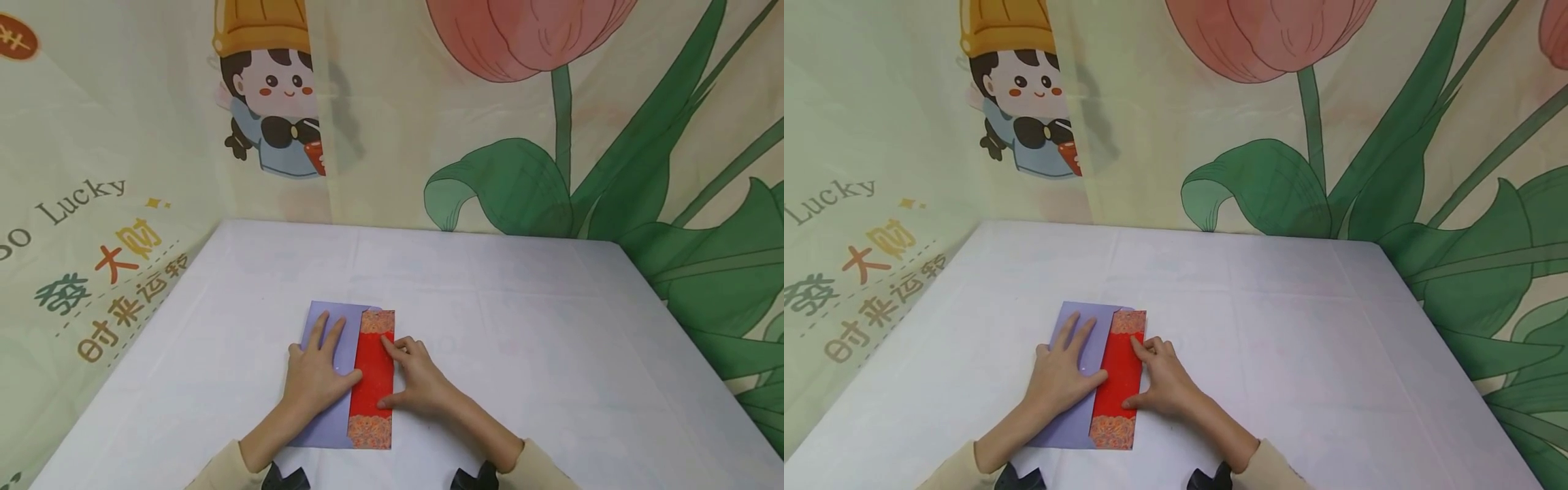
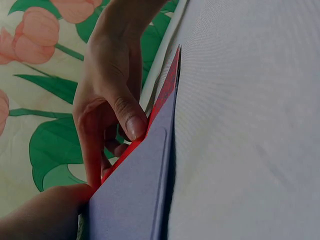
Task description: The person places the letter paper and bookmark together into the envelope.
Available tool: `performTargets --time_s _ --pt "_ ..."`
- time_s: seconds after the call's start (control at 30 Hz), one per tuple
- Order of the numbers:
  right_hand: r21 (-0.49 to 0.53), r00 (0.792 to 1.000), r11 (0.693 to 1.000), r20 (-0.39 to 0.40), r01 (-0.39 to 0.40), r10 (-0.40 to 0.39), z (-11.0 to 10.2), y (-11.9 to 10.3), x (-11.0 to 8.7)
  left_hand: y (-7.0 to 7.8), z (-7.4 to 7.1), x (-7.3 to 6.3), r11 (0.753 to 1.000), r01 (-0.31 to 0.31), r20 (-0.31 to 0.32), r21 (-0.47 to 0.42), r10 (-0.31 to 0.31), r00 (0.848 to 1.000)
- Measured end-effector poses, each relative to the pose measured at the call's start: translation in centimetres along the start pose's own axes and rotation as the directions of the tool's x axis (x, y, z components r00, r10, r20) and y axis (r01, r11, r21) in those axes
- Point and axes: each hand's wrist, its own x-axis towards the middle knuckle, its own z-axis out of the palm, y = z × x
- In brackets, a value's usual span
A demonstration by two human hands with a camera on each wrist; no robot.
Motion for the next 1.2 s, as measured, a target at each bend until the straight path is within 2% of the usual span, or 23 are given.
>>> performTargets --time_s 0.27,0.5,0.7,0.97,1.07,1.2 --pt "-0.069 0.999 0.997 -0.039 0.02 -0.023 0.6 -0.1 0.5 0.0 0.2 -0.1 1.0 -0.018 -0.006 0.016 0.018 1.0" --pt "-0.092 0.998 0.996 -0.06 0.013 -0.018 0.5 -0.2 0.5 0.2 0.1 0.1 1.0 0.002 0.011 0.011 -0.002 1.0" --pt "-0.166 0.99 0.983 -0.101 0.079 -0.096 1.3 -0.2 0.6 0.2 0.0 0.0 1.0 0.012 0.015 0.022 -0.012 1.0" --pt "-0.2 0.982 0.962 -0.012 0.184 -0.19 0.6 0.7 0.6 0.2 0.2 0.0 1.0 -0.015 0.009 0.026 0.014 1.0" --pt "-0.212 0.973 0.951 -0.01 0.224 -0.231 0.7 0.5 0.7 0.2 0.1 0.0 0.999 -0.017 0.004 0.027 0.017 1.0" --pt "-0.239 0.969 0.942 -0.015 0.237 -0.247 1.0 0.1 0.9 0.1 0.0 0.0 1.0 -0.015 0.0 0.024 0.015 1.0"
